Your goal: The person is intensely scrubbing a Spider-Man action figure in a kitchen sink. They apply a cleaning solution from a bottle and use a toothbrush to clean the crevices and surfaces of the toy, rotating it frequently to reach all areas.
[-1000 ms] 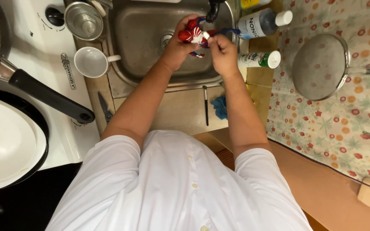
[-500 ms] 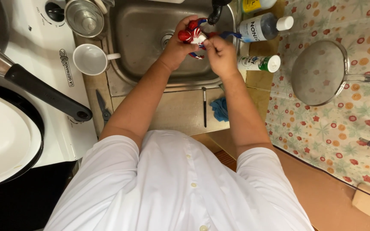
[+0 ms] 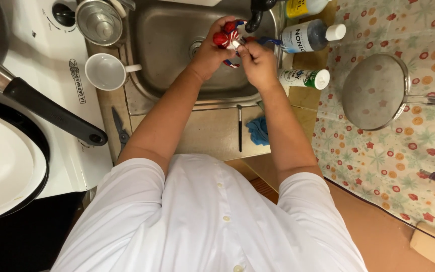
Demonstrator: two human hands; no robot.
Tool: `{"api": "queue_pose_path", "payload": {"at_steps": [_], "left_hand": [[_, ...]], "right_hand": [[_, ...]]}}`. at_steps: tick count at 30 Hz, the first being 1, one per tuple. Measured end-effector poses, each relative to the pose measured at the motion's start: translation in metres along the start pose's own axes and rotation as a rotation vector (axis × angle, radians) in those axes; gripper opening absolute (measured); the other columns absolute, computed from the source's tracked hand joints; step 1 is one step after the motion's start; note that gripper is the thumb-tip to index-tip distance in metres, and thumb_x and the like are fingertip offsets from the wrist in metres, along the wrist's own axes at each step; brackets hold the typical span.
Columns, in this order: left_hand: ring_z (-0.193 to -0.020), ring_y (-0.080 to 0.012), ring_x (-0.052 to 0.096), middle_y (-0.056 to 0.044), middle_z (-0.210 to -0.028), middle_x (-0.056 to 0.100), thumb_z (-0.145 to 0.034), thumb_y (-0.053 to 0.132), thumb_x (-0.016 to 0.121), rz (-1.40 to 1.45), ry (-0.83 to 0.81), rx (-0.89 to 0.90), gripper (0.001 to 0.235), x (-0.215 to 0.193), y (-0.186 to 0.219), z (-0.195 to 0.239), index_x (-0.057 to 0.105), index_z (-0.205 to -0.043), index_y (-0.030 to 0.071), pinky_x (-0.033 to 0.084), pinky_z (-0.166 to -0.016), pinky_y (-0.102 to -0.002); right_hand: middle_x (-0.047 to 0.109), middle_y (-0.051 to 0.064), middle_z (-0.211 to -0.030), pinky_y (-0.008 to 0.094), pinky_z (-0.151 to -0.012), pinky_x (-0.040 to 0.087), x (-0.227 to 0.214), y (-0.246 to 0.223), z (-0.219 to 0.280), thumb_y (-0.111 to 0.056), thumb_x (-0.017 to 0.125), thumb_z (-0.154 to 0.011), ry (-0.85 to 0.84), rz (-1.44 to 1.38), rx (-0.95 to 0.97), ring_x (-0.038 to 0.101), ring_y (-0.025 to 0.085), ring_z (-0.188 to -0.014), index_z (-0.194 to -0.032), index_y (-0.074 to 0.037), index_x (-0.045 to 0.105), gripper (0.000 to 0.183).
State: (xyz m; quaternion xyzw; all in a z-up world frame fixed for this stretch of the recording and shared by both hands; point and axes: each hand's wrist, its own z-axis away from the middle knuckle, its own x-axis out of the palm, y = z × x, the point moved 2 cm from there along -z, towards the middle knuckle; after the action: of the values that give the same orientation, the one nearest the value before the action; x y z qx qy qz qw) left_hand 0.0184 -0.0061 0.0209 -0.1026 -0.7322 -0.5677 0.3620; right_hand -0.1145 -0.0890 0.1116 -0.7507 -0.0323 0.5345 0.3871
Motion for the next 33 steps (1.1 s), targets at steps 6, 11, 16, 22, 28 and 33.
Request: {"api": "queue_pose_path", "payload": {"at_steps": [6,11,16,22,28,33], "left_hand": [[-0.116,-0.0181,0.056,-0.008,-0.139,0.055,-0.071,-0.015,0.069,0.033,0.018,0.016,0.084,-0.006,-0.012,-0.008,0.045,-0.146,0.016,0.050,-0.096,-0.029],[-0.107,-0.0162,0.056,-0.007,-0.135,0.056,-0.069,-0.016,0.066,-0.062,0.060,0.004,0.085,-0.007,-0.007,-0.013,0.047,-0.145,0.018,0.050,-0.088,-0.026],[-0.109,-0.0170,0.058,-0.008,-0.130,0.059,-0.072,-0.016,0.064,-0.047,0.026,0.034,0.082,-0.006,-0.015,-0.015,0.045,-0.146,0.014,0.047,-0.093,-0.025],[-0.098,-0.0158,0.057,-0.007,-0.124,0.060,-0.077,-0.015,0.065,-0.072,0.027,-0.077,0.079,-0.004,-0.004,-0.011,0.045,-0.146,0.018,0.050,-0.085,-0.026],[-0.100,-0.0161,0.059,-0.008,-0.126,0.060,-0.073,-0.012,0.067,-0.197,0.025,-0.086,0.081,-0.005,-0.006,-0.009,0.044,-0.145,0.016,0.052,-0.086,-0.026],[-0.104,-0.0180,0.060,-0.009,-0.127,0.059,-0.071,-0.012,0.066,-0.227,0.046,-0.045,0.080,-0.010,-0.008,-0.011,0.047,-0.142,0.018,0.051,-0.087,-0.025]], "right_hand": [[0.051,-0.003,-0.072,0.029,-0.063,0.038,-0.001,0.008,-0.003,-0.016,0.063,-0.108,-0.012,-0.177,0.076,0.048,0.012,-0.070,-0.078,-0.010,0.056,0.031],[0.067,-0.001,-0.082,0.030,-0.067,0.046,-0.002,0.018,-0.012,-0.012,0.065,-0.105,0.040,-0.159,0.054,0.059,0.012,-0.076,-0.088,-0.009,0.070,0.018],[0.058,-0.005,-0.078,0.030,-0.067,0.043,0.002,0.026,-0.009,-0.014,0.064,-0.106,-0.006,-0.144,0.046,0.052,0.011,-0.076,-0.082,-0.010,0.061,0.024],[0.043,-0.004,-0.073,0.030,-0.065,0.035,0.007,0.024,-0.006,-0.011,0.060,-0.108,-0.039,-0.273,0.076,0.042,0.011,-0.071,-0.074,-0.012,0.046,0.037],[0.051,-0.002,-0.075,0.030,-0.067,0.040,0.016,0.036,-0.004,-0.010,0.060,-0.108,-0.027,-0.375,0.109,0.048,0.011,-0.073,-0.076,-0.011,0.053,0.033],[0.048,0.000,-0.064,0.027,-0.059,0.036,0.006,0.029,-0.013,-0.039,0.052,-0.110,-0.038,-0.472,0.217,0.044,0.010,-0.058,-0.086,-0.016,0.047,0.034]]}}
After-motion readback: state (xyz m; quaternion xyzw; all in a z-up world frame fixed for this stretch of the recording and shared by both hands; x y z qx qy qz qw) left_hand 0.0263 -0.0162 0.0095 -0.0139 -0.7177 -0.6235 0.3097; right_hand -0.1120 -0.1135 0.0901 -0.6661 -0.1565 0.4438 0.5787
